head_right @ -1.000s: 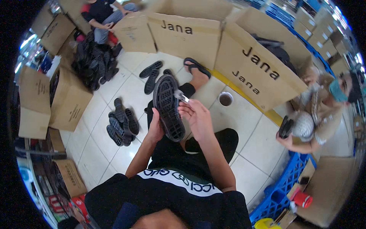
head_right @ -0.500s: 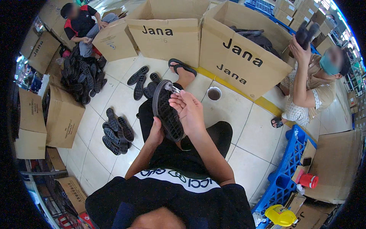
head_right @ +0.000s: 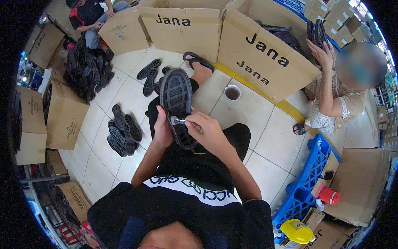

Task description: The recorder applies adhesive to various shoe sole components using a small brush while sitting on the floor in a manufacturing facility.

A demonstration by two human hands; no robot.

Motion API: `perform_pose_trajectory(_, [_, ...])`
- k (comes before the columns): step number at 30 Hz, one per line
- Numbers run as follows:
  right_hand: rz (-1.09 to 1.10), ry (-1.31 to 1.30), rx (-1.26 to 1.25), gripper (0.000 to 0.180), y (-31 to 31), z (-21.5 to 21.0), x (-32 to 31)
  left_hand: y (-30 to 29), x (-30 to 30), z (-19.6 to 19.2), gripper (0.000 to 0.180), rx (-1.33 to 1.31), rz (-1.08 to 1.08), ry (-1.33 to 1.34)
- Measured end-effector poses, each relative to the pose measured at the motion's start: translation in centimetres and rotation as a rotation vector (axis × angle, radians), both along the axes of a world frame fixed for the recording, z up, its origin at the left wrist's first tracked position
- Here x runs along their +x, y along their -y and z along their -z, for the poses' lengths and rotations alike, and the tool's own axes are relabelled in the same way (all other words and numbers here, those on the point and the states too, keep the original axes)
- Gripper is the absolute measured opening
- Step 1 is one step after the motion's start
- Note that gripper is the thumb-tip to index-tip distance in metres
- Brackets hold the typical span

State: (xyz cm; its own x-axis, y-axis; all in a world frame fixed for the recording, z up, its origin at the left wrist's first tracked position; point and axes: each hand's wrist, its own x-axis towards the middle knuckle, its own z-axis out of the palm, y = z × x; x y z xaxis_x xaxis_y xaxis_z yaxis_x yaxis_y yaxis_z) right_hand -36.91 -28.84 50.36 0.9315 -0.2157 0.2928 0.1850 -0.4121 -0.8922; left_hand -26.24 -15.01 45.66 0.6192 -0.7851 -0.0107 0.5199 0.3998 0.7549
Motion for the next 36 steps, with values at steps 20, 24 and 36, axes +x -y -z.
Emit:
perform_pose_trajectory(20, [0.263,0.339,-0.496,0.017,4.8,-5.2,3.4,1.2,-0.6,-2.4,0.083,-0.059,0.132,-0.196])
perform_pose_trajectory(24, [0.200,0.446,-0.797,0.019,5.5,-6.0,5.0,1.3,-1.0,-2.4,0.082,-0.076,0.149,-0.220])
perform_pose_trajectory(36, [0.159,0.292,-1.153,0.024,6.6,-4.9,5.7,1.6,-0.4,-1.1,0.083,-0.012,0.159,-0.247])
